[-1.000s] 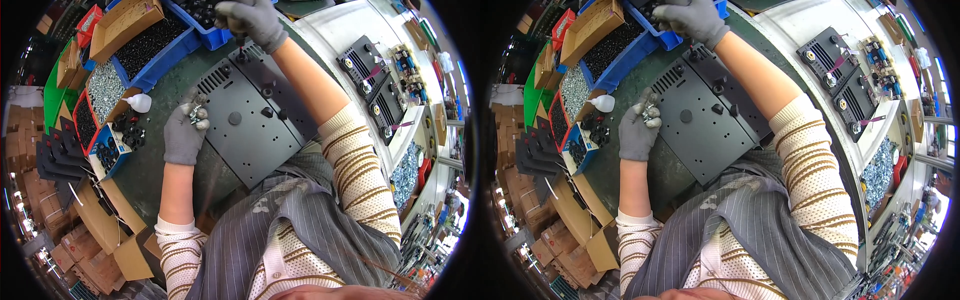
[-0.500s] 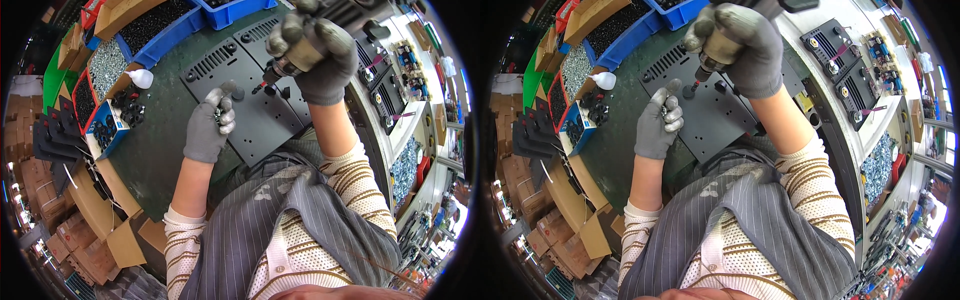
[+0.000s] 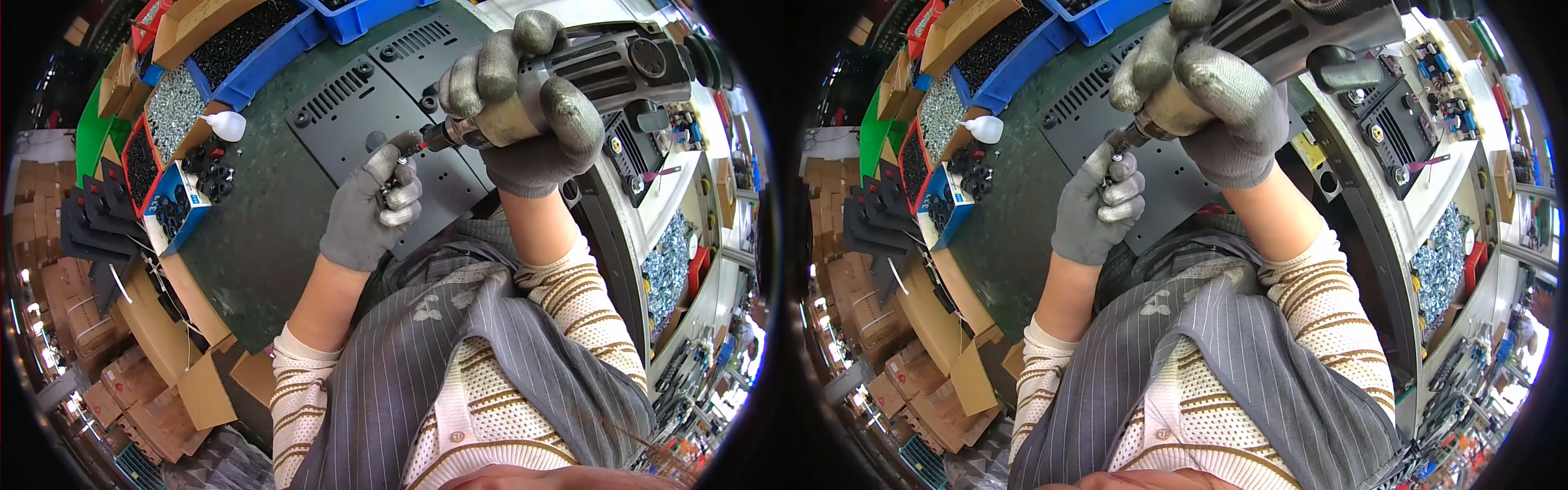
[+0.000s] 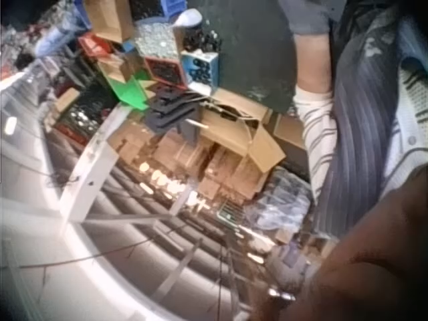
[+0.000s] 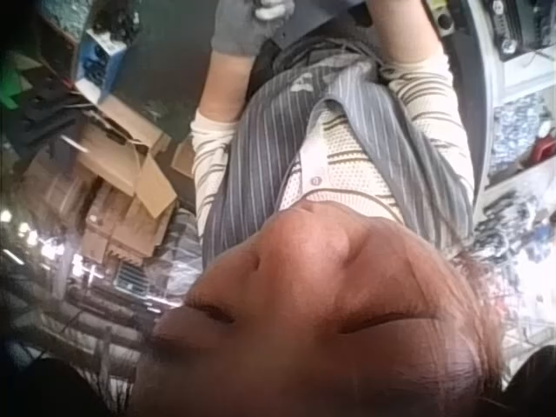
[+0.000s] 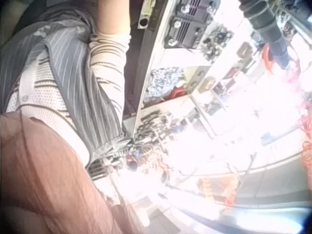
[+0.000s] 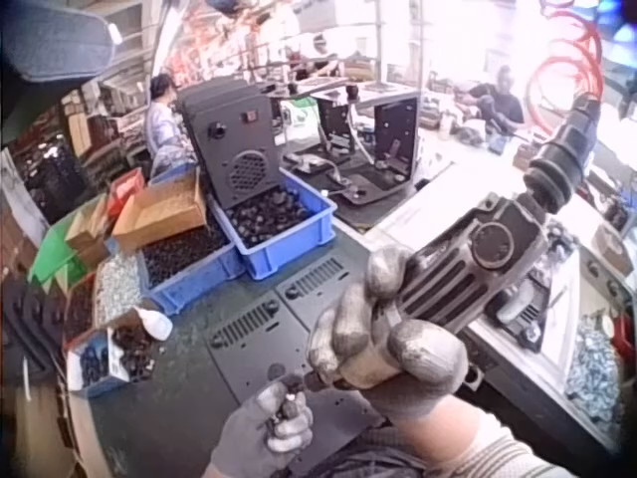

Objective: The recorder assembles an electronic device housing by attaching components, using a power screwdriver, and applying adhesive.

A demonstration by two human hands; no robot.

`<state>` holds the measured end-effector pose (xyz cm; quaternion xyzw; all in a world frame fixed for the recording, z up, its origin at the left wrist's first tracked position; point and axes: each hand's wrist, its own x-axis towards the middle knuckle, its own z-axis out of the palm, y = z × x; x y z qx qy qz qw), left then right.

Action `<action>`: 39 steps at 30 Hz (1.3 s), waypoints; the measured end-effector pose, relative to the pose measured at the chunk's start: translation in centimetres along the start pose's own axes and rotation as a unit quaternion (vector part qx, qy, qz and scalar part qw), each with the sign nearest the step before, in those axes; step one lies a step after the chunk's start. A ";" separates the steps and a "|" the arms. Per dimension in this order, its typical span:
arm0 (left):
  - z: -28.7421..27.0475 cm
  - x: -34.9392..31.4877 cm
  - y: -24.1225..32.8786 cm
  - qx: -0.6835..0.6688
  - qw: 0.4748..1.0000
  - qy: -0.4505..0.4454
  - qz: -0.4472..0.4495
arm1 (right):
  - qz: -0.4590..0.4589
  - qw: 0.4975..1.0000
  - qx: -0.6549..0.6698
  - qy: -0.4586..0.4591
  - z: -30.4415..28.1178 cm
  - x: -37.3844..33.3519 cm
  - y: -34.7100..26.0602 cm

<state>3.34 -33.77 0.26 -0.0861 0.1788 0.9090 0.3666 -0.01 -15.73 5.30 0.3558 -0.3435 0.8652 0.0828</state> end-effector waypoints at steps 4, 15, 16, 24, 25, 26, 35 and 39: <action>0.0 0.6 -0.4 -0.050 0.998 -0.031 -0.033 | -0.005 0.998 0.016 -0.057 -1.0 -0.2 -0.5; 2.7 5.3 2.5 0.613 0.771 0.108 0.134 | -0.061 0.951 0.114 0.282 -2.9 -0.6 -3.3; 2.2 6.5 3.2 0.707 0.677 0.115 0.172 | -0.051 0.965 0.072 0.246 -4.4 -1.0 -3.5; 2.0 13.0 5.5 0.875 0.446 0.142 0.119 | -0.007 0.982 -0.001 0.190 -6.3 -1.7 -3.6; 1.7 13.3 5.9 0.885 0.413 0.157 0.148 | 0.001 0.983 -0.001 0.186 -6.4 -1.6 -3.5; 1.3 13.3 6.3 0.873 0.437 0.160 0.144 | 0.025 0.974 -0.030 0.223 -6.1 -1.6 -3.6; 2.2 13.4 6.7 0.908 0.409 0.038 0.075 | 0.042 0.941 -0.167 0.292 -9.3 0.3 -3.5; 1.2 15.9 7.3 0.897 0.381 0.059 0.215 | 0.003 0.932 -0.168 0.321 -7.9 3.6 -3.1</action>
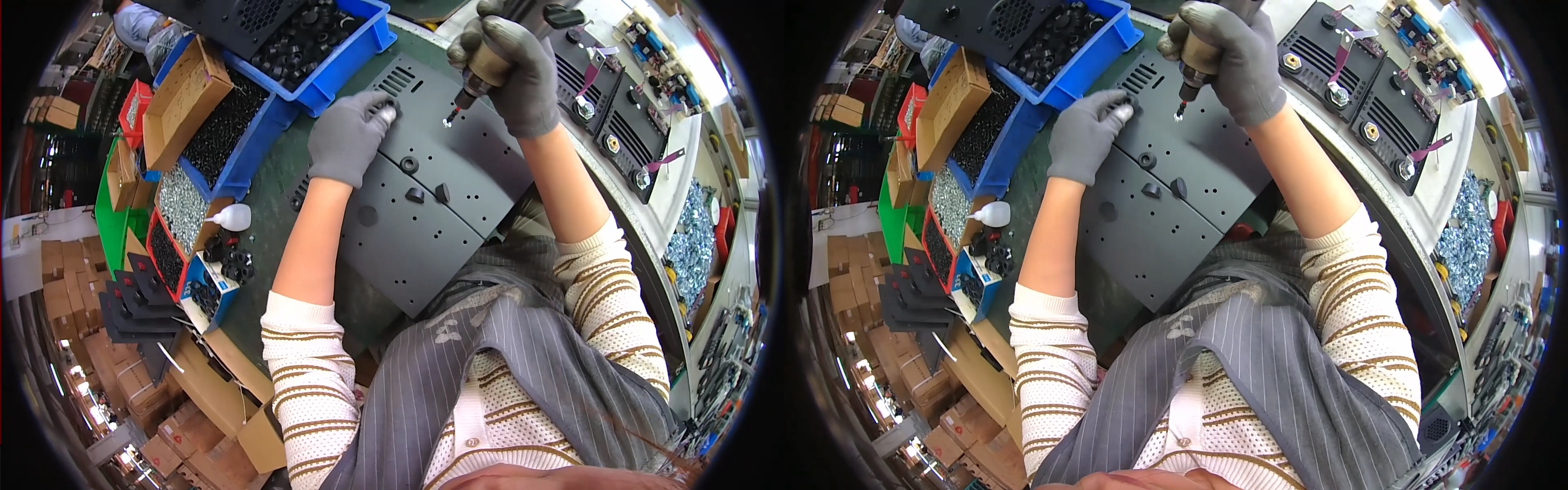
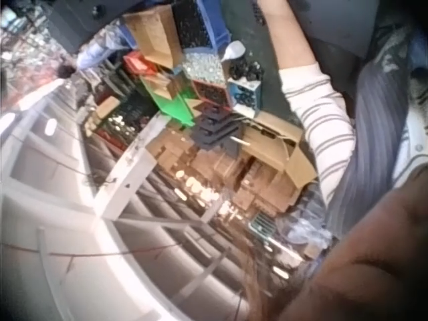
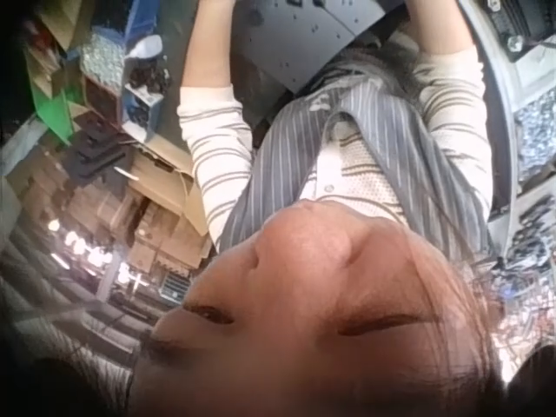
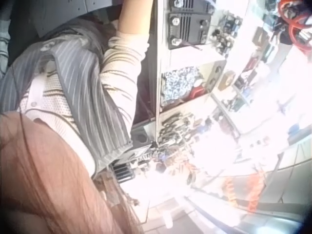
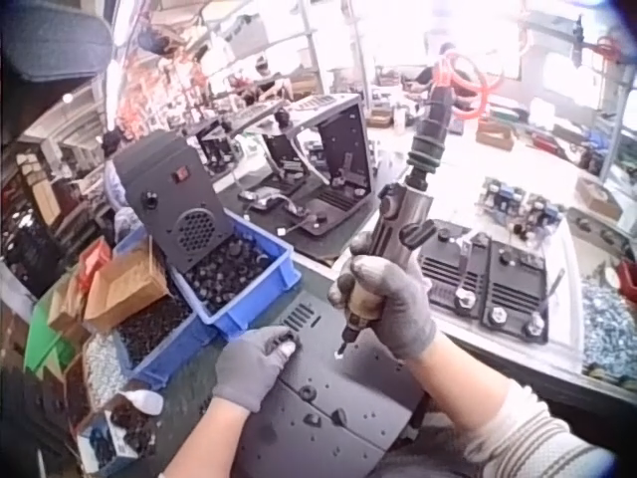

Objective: The recorder assembles an electronic device housing by attaching components, using a power screwdriver, and applying adhesive.

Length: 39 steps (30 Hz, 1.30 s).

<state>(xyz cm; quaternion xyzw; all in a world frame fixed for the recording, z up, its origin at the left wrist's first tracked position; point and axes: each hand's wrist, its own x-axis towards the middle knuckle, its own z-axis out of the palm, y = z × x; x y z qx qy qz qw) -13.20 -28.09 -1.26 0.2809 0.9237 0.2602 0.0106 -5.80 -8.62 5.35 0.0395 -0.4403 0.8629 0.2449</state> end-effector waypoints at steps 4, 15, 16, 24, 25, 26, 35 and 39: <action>0.4 3.8 1.1 -0.068 0.996 0.016 -0.051 | -0.002 0.997 -0.066 0.043 0.1 3.4 1.2; 4.0 6.0 0.5 -0.023 0.999 0.032 -0.029 | -0.039 0.985 -0.162 -0.034 -0.1 9.8 8.4; 4.0 6.0 0.6 -0.020 0.999 0.035 -0.030 | -0.029 0.982 -0.183 -0.037 0.1 9.8 9.1; 3.9 6.4 0.2 0.000 0.999 0.047 -0.009 | 0.019 0.967 -0.229 -0.114 0.4 10.6 10.6; 3.8 6.3 0.2 0.002 0.999 0.052 -0.004 | 0.028 0.969 -0.219 -0.113 0.6 10.4 10.4; 3.9 6.3 0.2 -0.001 0.998 0.055 -0.004 | 0.021 0.969 -0.218 -0.115 0.7 10.2 10.2; 4.1 5.7 0.0 0.025 0.997 0.066 0.005 | 0.005 0.973 -0.184 -0.141 1.8 9.8 8.2; 3.6 6.0 0.6 -0.045 0.999 0.006 -0.018 | 0.014 0.994 -0.001 -0.113 3.0 6.0 3.7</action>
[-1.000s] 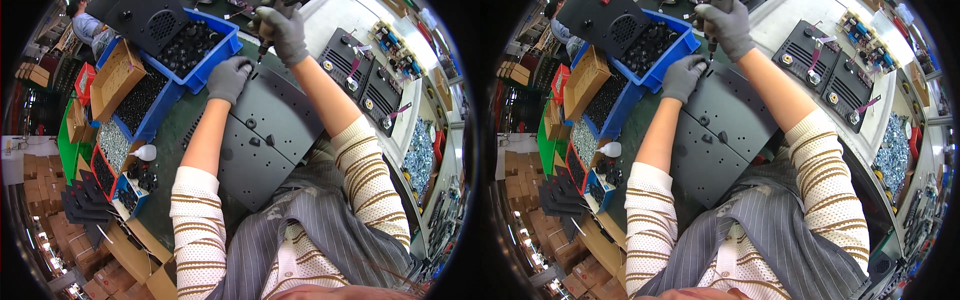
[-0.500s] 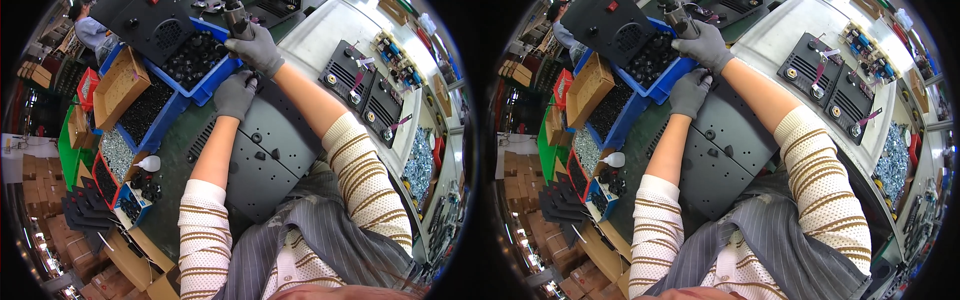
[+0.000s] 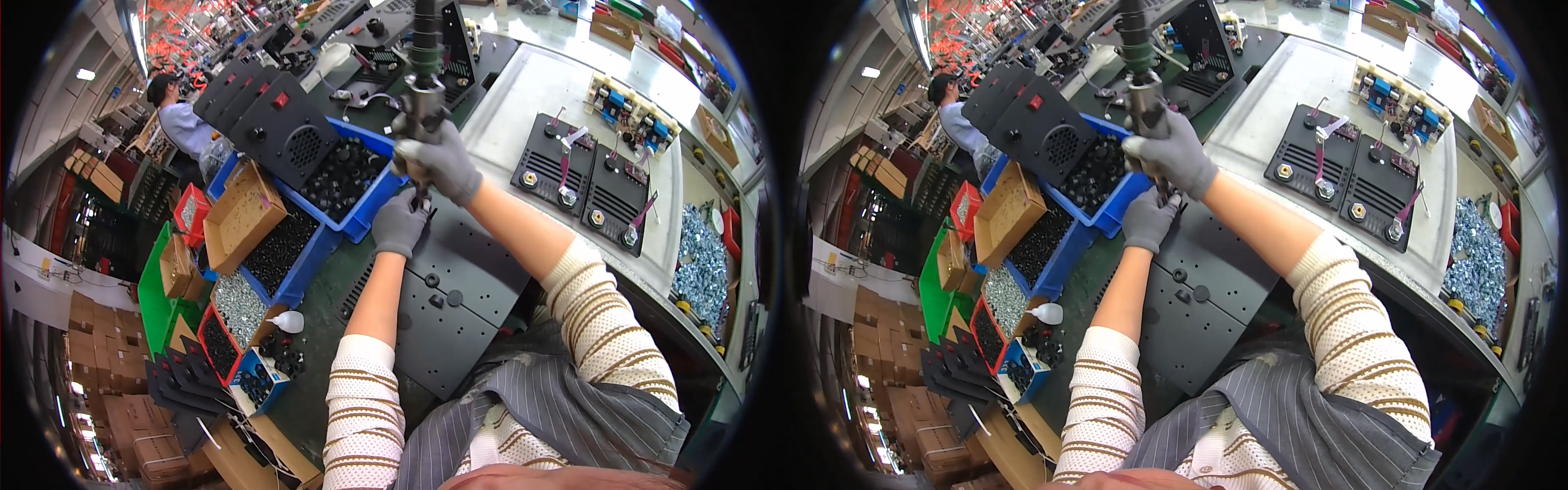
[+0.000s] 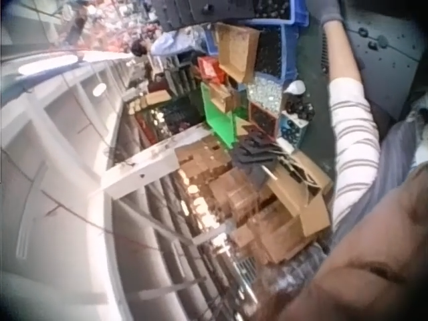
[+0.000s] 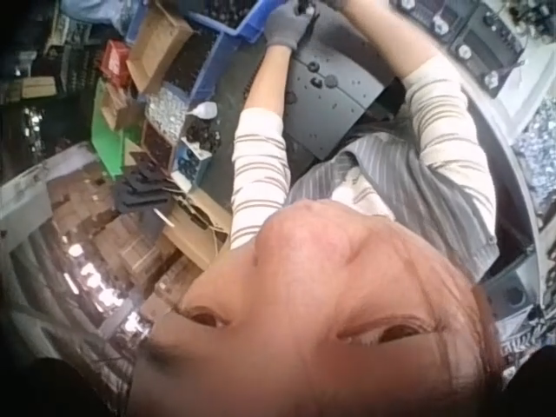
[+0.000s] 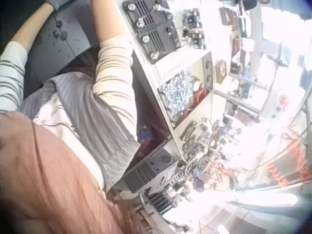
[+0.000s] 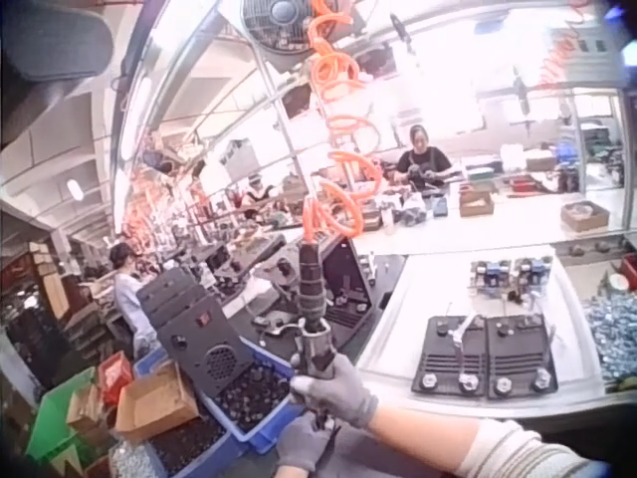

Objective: The recorder assembles an electronic device housing by attaching components, using a power screwdriver, and applying adhesive.

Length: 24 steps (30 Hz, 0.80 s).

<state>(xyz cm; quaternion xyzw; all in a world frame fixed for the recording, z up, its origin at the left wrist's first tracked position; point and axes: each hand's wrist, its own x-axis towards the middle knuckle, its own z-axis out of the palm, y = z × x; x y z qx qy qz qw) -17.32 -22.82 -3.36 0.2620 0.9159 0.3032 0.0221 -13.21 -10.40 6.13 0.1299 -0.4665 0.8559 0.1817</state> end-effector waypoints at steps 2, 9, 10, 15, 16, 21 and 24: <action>-0.8 -0.1 1.2 0.102 0.993 -0.028 -0.047 | 0.006 0.999 0.052 -0.009 0.1 -3.0 -2.0; -2.9 -0.3 -0.4 -0.451 0.881 0.035 -0.137 | 0.053 0.989 0.124 0.060 0.6 -12.4 -4.6; -4.2 -0.9 0.4 -0.626 0.756 0.022 -0.192 | 0.058 0.989 0.124 0.055 0.0 -13.1 -4.6; -8.0 -8.9 2.0 -0.788 0.551 -0.088 -0.260 | 0.091 0.988 0.103 0.074 -0.7 -15.5 -5.6; -8.0 -10.8 1.9 -0.810 0.512 -0.155 -0.243 | 0.082 0.989 0.098 0.075 -0.7 -15.7 -5.6; -6.4 -18.9 1.1 -0.840 0.464 -0.144 -0.241 | 0.098 0.986 0.102 0.092 0.2 -16.2 -5.0; -5.2 -21.5 2.4 -0.820 0.499 -0.052 -0.276 | 0.069 0.987 0.128 0.068 0.1 -16.7 -4.7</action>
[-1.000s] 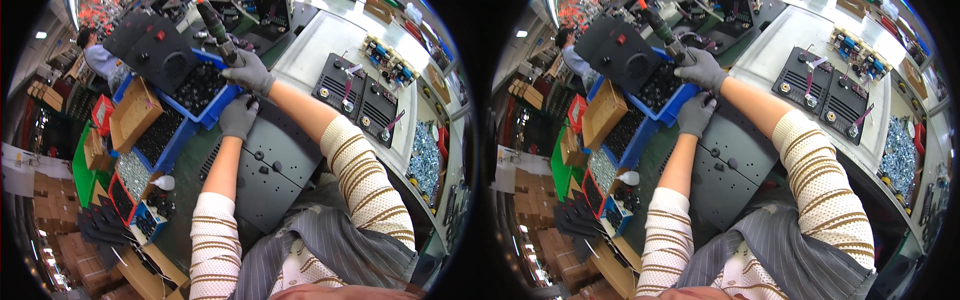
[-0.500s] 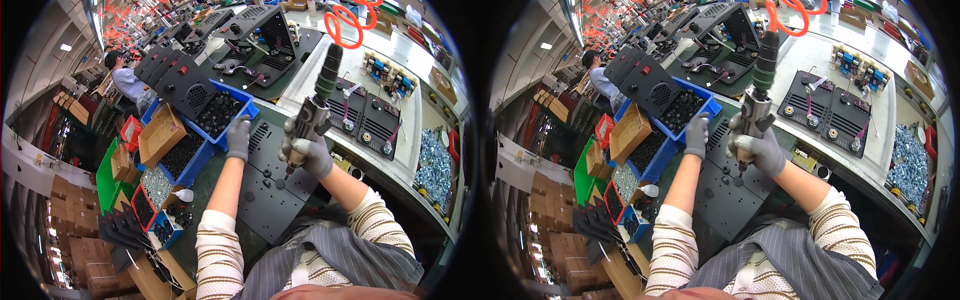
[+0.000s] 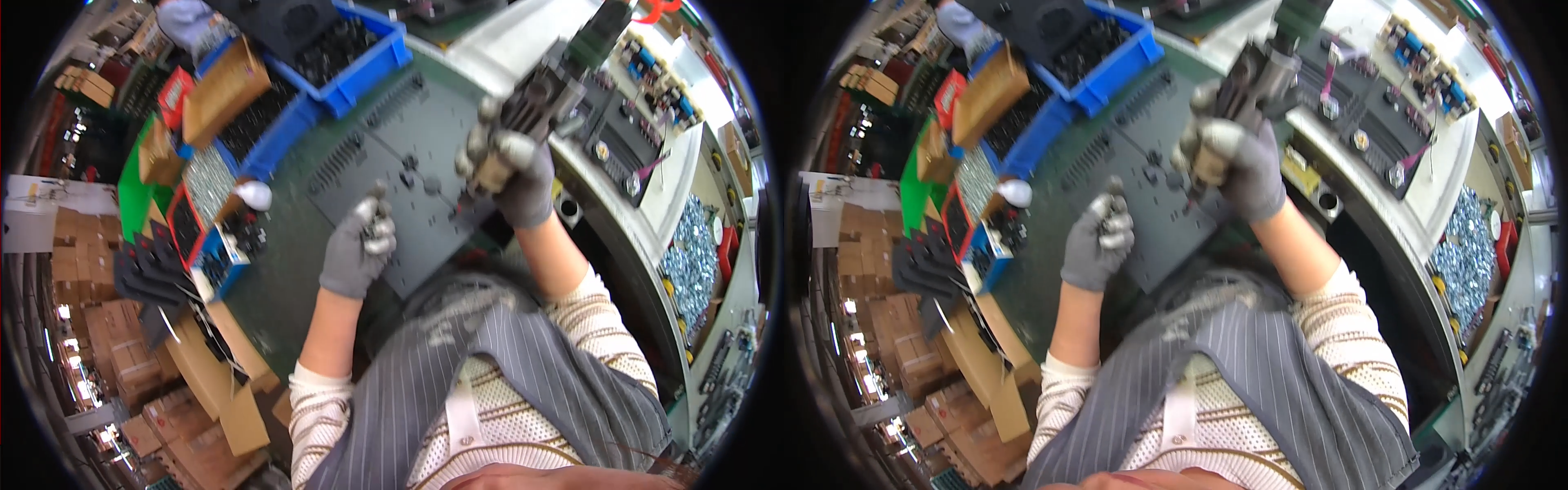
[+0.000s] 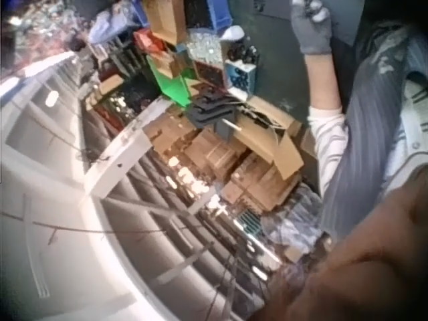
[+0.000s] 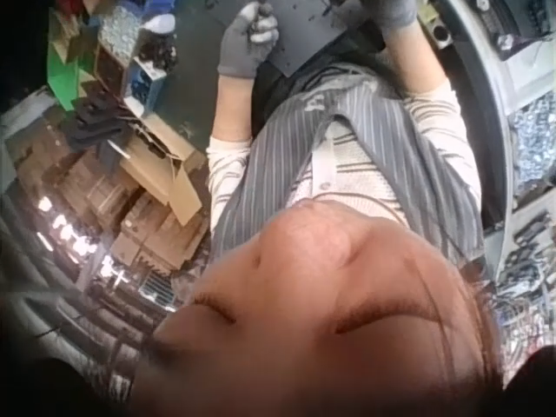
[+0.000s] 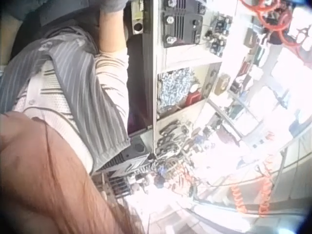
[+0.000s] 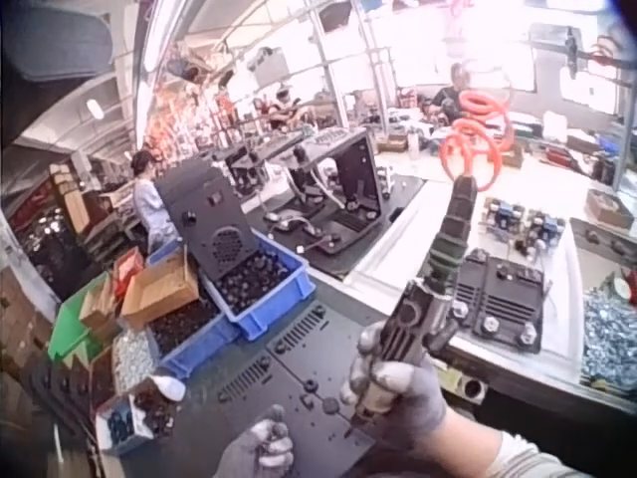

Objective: The recorder assembles an electronic device housing by attaching components, using a power screwdriver, and applying adhesive.

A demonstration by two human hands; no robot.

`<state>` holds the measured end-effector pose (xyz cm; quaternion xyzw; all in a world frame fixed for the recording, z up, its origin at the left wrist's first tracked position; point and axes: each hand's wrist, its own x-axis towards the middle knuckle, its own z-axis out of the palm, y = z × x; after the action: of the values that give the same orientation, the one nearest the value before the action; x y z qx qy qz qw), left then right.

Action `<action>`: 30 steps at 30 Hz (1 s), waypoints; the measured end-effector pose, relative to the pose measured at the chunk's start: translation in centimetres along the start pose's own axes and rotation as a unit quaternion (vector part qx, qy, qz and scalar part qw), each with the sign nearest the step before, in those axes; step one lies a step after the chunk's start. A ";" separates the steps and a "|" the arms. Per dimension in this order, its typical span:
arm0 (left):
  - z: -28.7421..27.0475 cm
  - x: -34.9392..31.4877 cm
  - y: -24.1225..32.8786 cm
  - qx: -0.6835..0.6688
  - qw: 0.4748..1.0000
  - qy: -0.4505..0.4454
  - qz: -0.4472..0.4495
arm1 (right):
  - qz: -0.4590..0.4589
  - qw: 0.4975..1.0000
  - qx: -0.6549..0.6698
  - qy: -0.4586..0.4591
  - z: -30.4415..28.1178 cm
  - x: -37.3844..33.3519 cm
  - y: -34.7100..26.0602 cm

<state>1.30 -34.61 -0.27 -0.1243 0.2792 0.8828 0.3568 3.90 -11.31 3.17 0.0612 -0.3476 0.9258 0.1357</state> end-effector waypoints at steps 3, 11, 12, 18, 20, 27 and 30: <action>-0.7 -0.2 -2.1 -0.018 0.998 -0.036 0.052 | -0.020 0.997 0.032 -0.074 0.2 0.2 -0.2; 0.4 -0.6 -5.7 -0.048 0.997 -0.053 0.003 | -0.129 0.979 0.145 0.056 6.2 -1.2 0.3; 0.9 -0.9 -5.8 -0.051 0.997 -0.058 -0.011 | -0.075 0.980 -0.008 -0.186 1.5 -0.7 0.2; 1.8 -1.3 -5.9 -0.053 0.995 -0.070 -0.037 | -0.082 0.974 0.016 -0.211 1.2 -1.4 0.5; 1.9 -1.2 -6.0 -0.055 0.995 -0.068 -0.042 | -0.078 0.971 0.012 -0.227 1.1 -1.3 0.4; 2.8 -0.7 -4.8 0.209 0.978 -0.007 -0.017 | -0.060 0.978 0.080 -0.183 -0.3 -0.6 -0.5; 3.0 1.4 -4.1 0.644 0.740 0.044 0.189 | -0.094 0.987 0.056 -0.121 -1.7 -0.4 -1.6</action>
<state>3.12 -29.67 -0.03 0.1521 0.8140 0.5358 0.1647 4.73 -9.10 2.77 0.2131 -0.3015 0.9126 0.1754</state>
